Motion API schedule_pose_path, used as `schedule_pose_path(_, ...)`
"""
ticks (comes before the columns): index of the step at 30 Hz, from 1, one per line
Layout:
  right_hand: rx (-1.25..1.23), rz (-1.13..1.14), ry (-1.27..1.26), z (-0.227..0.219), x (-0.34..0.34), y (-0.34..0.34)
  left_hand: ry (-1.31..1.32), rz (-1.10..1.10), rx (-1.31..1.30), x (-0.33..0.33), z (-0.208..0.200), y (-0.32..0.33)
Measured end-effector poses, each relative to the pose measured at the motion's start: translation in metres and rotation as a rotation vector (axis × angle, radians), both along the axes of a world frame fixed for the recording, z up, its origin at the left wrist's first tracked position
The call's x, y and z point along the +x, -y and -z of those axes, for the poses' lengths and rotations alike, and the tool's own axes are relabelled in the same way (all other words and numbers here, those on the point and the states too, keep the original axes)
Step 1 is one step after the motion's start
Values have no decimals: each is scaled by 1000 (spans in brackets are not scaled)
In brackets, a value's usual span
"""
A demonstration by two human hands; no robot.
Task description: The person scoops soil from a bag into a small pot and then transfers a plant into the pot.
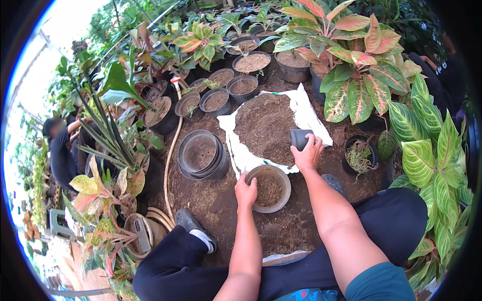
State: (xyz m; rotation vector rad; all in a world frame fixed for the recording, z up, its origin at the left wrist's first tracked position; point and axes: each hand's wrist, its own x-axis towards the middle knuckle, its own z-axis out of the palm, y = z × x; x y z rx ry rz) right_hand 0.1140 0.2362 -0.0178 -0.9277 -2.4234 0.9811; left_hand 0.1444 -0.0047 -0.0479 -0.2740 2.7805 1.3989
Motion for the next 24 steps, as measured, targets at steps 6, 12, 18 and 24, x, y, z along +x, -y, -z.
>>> schedule_pose_path(6, -12, -1, -24, 6, -17, -13, 92, 52, 47, -11, -12, 2)
schedule_pose_path(12, -44, -24, 37, 12, -31, -5, 80, 64, 47, -6, -11, 3)
schedule_pose_path(18, -99, -3, 174, 10, -43, 0, 68, 60, 68, -3, -5, 6)
schedule_pose_path(24, 4, -115, 203, 11, -29, 26, 24, 33, 210, -6, 18, 12)
